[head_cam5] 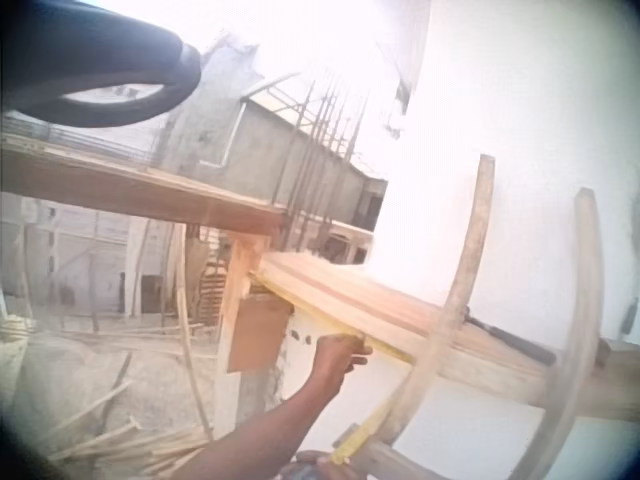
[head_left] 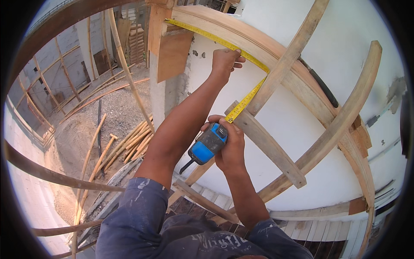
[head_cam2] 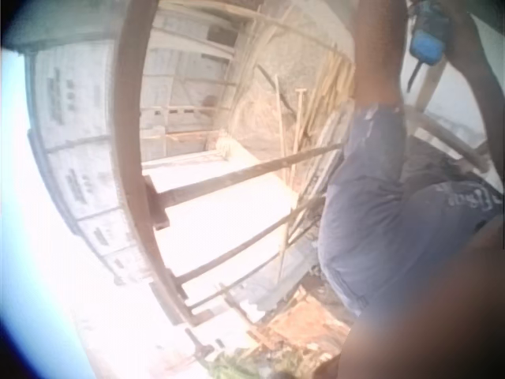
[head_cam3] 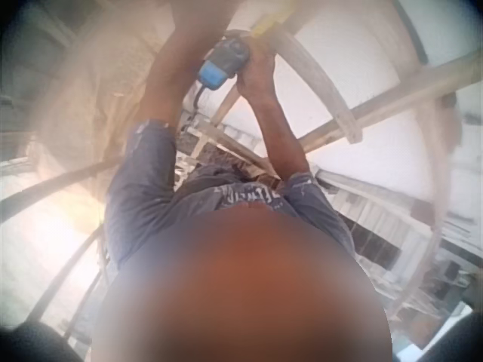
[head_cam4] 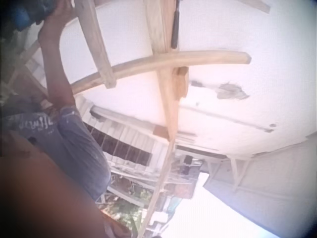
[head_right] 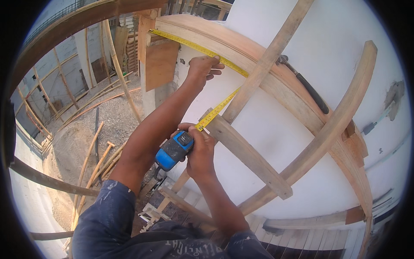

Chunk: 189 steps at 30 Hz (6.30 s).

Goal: The person measures a curved wooden frame with a tape measure, then uses a hammer to drive nails into the frame to secure wooden pieces. The person adjusts and fits small wooden blocks into the frame structure.

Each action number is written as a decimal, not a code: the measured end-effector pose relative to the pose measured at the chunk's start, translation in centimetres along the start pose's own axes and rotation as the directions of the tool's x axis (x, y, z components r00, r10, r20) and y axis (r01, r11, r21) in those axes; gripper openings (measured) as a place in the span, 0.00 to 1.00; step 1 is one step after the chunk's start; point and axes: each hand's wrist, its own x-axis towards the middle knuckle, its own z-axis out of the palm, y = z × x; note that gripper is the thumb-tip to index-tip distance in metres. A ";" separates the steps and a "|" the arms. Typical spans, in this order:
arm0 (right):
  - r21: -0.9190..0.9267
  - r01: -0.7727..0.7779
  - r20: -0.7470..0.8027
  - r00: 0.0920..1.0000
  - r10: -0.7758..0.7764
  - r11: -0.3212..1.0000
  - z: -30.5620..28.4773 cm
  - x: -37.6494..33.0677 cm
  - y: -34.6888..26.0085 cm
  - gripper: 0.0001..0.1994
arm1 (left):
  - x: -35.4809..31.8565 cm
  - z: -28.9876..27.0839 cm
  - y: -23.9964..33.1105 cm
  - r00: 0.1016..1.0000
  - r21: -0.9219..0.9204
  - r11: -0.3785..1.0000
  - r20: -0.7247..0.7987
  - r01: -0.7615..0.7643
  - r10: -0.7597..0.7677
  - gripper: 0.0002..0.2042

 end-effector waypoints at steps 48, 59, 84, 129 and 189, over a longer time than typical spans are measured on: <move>-0.413 -0.406 -0.178 0.914 0.365 0.816 -14.0 -26.7 -6.1 0.24 | 1.4 0.1 -1.7 0.992 -0.116 0.986 0.034 0.122 -0.119 0.10; -0.387 -0.407 -0.058 0.906 0.419 0.827 -13.8 -30.0 0.1 0.18 | 0.9 0.3 -1.2 0.994 -0.070 0.992 -0.022 0.108 -0.110 0.08; 0.259 -0.035 0.181 0.983 -0.013 0.965 10.6 -9.1 13.4 0.16 | 2.7 -0.4 1.0 0.987 0.232 0.960 0.002 0.158 -0.163 0.07; -0.785 -0.222 -0.443 0.854 -0.274 0.578 -19.9 -31.6 0.4 0.10 | -24.0 7.4 -2.4 0.726 0.129 0.988 0.671 0.081 -0.147 0.09; -0.918 -0.219 -0.144 0.961 -0.237 -0.331 -14.9 -4.2 -18.3 0.19 | 7.0 -7.6 1.5 0.945 -0.348 0.912 -0.310 -0.215 0.105 0.15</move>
